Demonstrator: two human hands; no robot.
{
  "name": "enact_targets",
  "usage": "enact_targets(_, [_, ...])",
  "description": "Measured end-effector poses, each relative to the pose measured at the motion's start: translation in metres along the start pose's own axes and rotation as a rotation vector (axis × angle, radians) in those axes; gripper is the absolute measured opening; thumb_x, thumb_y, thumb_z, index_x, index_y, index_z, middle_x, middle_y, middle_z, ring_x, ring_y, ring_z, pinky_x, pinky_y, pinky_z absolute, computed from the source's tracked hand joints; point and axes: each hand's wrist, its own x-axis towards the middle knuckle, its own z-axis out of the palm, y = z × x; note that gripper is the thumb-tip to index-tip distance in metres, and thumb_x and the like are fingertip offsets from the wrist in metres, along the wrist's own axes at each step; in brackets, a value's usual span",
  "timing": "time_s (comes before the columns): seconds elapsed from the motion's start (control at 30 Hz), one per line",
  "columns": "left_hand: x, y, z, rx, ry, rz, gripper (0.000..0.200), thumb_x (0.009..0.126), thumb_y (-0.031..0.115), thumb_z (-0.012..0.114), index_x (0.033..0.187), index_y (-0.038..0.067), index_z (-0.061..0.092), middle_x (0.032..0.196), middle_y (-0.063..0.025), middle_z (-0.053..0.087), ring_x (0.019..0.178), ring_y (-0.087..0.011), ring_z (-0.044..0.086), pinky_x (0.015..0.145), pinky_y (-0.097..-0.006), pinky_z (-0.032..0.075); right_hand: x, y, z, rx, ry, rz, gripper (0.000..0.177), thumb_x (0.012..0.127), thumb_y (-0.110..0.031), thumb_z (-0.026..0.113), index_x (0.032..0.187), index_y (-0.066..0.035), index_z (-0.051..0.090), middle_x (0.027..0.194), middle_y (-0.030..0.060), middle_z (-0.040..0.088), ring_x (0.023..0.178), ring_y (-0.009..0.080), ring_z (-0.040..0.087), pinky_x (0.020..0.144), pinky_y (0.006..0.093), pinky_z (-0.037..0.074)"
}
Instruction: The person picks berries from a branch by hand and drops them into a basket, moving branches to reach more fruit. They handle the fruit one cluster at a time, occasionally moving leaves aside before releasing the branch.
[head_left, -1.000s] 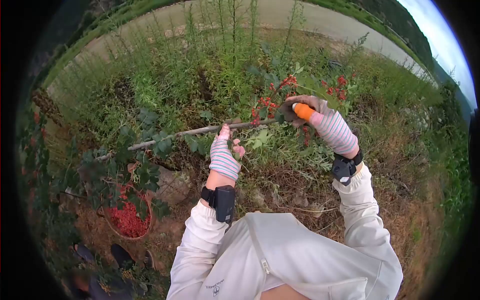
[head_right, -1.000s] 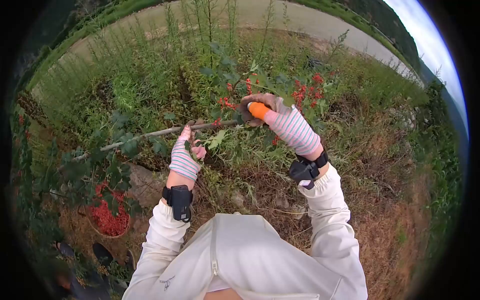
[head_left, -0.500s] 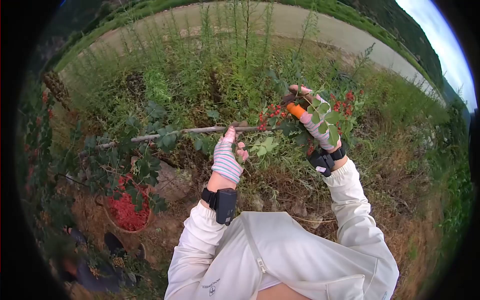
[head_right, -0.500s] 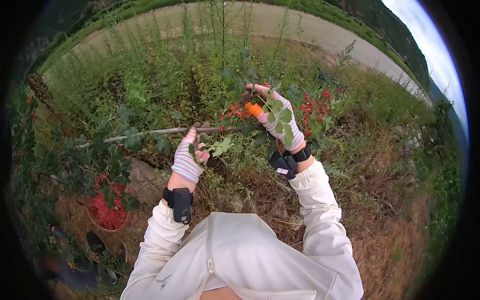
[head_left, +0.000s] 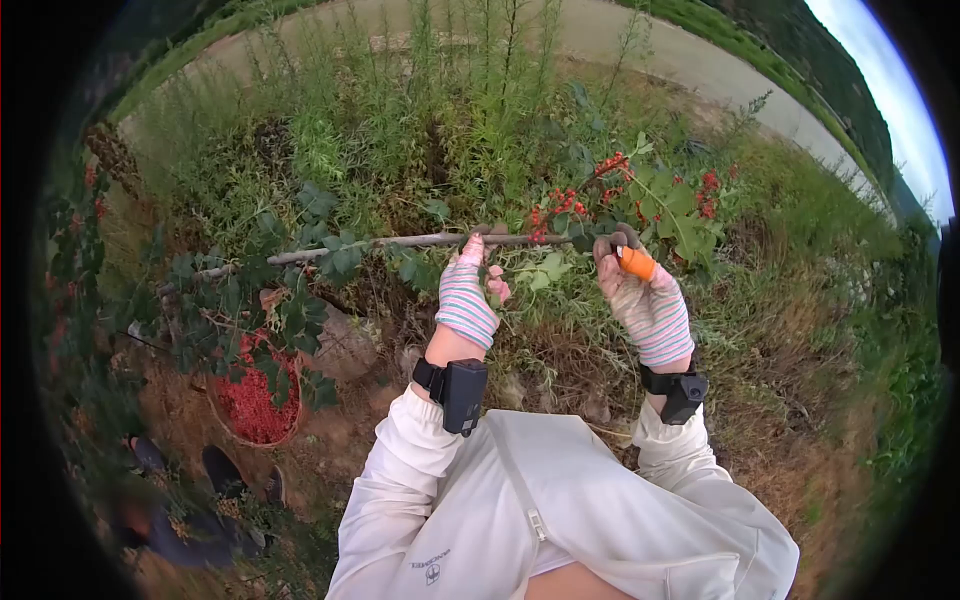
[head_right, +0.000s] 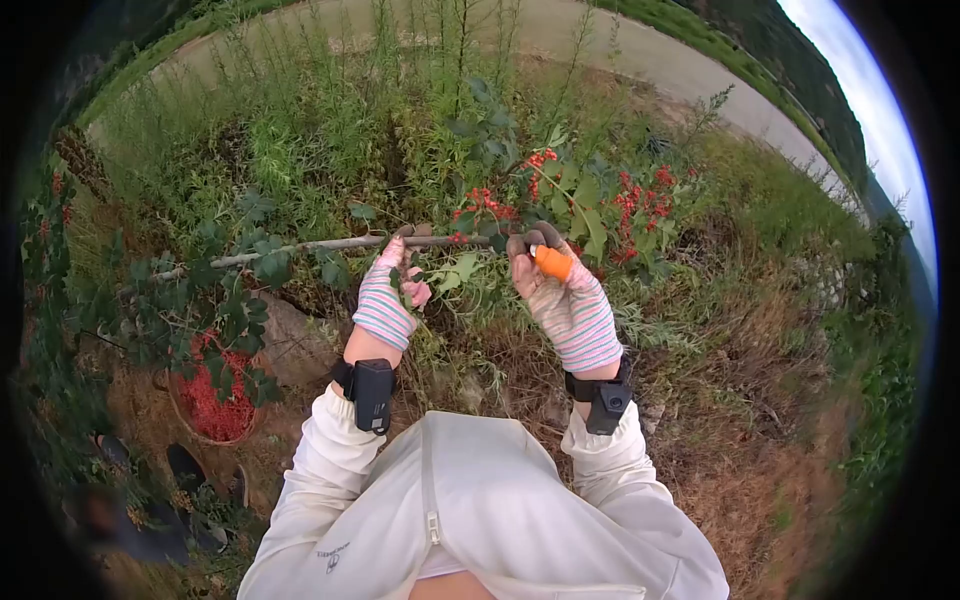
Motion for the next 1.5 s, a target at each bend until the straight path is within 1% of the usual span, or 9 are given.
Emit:
enact_targets(0.1, [-0.001,-0.001,-0.004,-0.034,-0.147,0.044,0.026,0.083,0.034,0.064,0.092,0.012,0.052,0.061,-0.002,0.046,0.041,-0.0104,0.038,0.039,-0.0247,0.035,-0.013,0.028,0.002,-0.033,0.059,0.252,0.04,0.078,-0.007,0.056,0.115,0.003,0.047,0.1,0.0134,0.055,0.09,0.0237,0.05,0.072,0.0267,0.047])
enact_targets(0.23, [0.004,-0.004,-0.009,-0.043,-0.127,0.067,0.025,0.083,0.033,0.064,0.09,0.013,0.051,0.061,-0.0024,0.047,0.043,-0.0107,0.04,0.038,-0.0235,0.035,0.015,0.015,-0.023,-0.382,0.118,0.15,0.034,0.082,-0.023,0.059,0.107,-0.001,0.052,0.091,0.0081,0.055,0.064,0.0124,0.041,0.05,0.0195,0.032])
enact_targets(0.33, [0.001,-0.003,-0.011,-0.044,-0.148,0.018,0.025,0.083,0.033,0.064,0.088,0.014,0.05,0.061,-0.0033,0.047,0.043,-0.0118,0.041,0.036,-0.0247,0.035,0.025,0.02,-0.015,-0.535,-0.008,0.087,0.031,0.083,-0.027,0.059,0.103,-0.002,0.055,0.084,0.004,0.055,0.063,0.0079,0.042,0.048,0.0186,0.033])
enact_targets(0.53, [-0.002,-0.003,-0.006,-0.038,-0.062,0.027,0.019,0.084,0.032,0.063,0.085,0.015,0.054,0.056,-0.0003,0.049,0.036,-0.0087,0.038,0.033,-0.0236,0.033,0.049,0.029,0.028,-1.706,0.126,0.078,0.023,0.076,-0.022,0.069,0.086,-0.003,0.062,0.061,-0.0031,0.051,0.054,0.005,0.04,0.048,0.0227,0.035])
enact_targets(0.63, [0.001,-0.004,-0.012,-0.062,-0.159,0.001,0.02,0.087,0.027,0.059,0.099,0.013,0.05,0.076,0.0003,0.051,0.05,-0.0112,0.045,0.035,-0.0233,0.034,0.051,0.036,0.032,-1.828,-0.079,-0.131,0.026,0.073,-0.022,0.072,0.087,-0.002,0.062,0.058,-0.004,0.049,0.052,0.0061,0.037,0.046,0.0249,0.034])
enact_targets(0.8, [-0.009,0.001,-0.005,-0.03,-0.063,-0.029,0.018,0.085,0.032,0.061,0.086,0.014,0.057,0.056,0.0,0.051,0.036,-0.0089,0.039,0.034,-0.0232,0.035,0.053,0.018,0.009,-1.846,0.081,-0.058,0.027,0.073,-0.021,0.071,0.089,-0.001,0.062,0.06,-0.0032,0.049,0.054,0.0059,0.037,0.047,0.0255,0.034])
enact_targets(1.07, [-0.003,-0.003,-0.006,0.002,-0.034,0.022,0.019,0.085,0.033,0.061,0.086,0.015,0.056,0.057,-0.0003,0.051,0.036,-0.009,0.039,0.037,-0.0245,0.038,0.054,0.014,0.005,-1.775,0.034,-0.066,0.024,0.074,-0.01,0.067,0.096,0.0,0.064,0.061,-0.005,0.05,0.052,0.0036,0.042,0.046,0.0216,0.034])
enact_targets(1.23, [-0.005,-0.002,-0.001,0.006,0.008,-0.002,0.019,0.085,0.033,0.061,0.087,0.015,0.056,0.057,-0.0002,0.05,0.037,-0.0091,0.038,0.035,-0.0249,0.036,0.058,0.018,-0.009,-1.994,-0.098,-0.197,0.038,0.071,-0.008,0.071,0.106,0.0,0.059,0.079,0.0024,0.057,0.069,0.0092,0.049,0.063,0.0254,0.044])
enact_targets(1.5, [-0.009,-0.002,0.001,-0.037,0.019,0.02,0.017,0.085,0.028,0.062,0.09,0.013,0.055,0.06,-0.0011,0.05,0.037,-0.0084,0.038,0.033,-0.0221,0.034,0.045,0.024,0.009,-1.69,0.085,-0.055,0.035,0.076,-0.006,0.067,0.109,-0.001,0.058,0.094,0.0043,0.061,0.078,0.0119,0.053,0.069,0.0283,0.046])
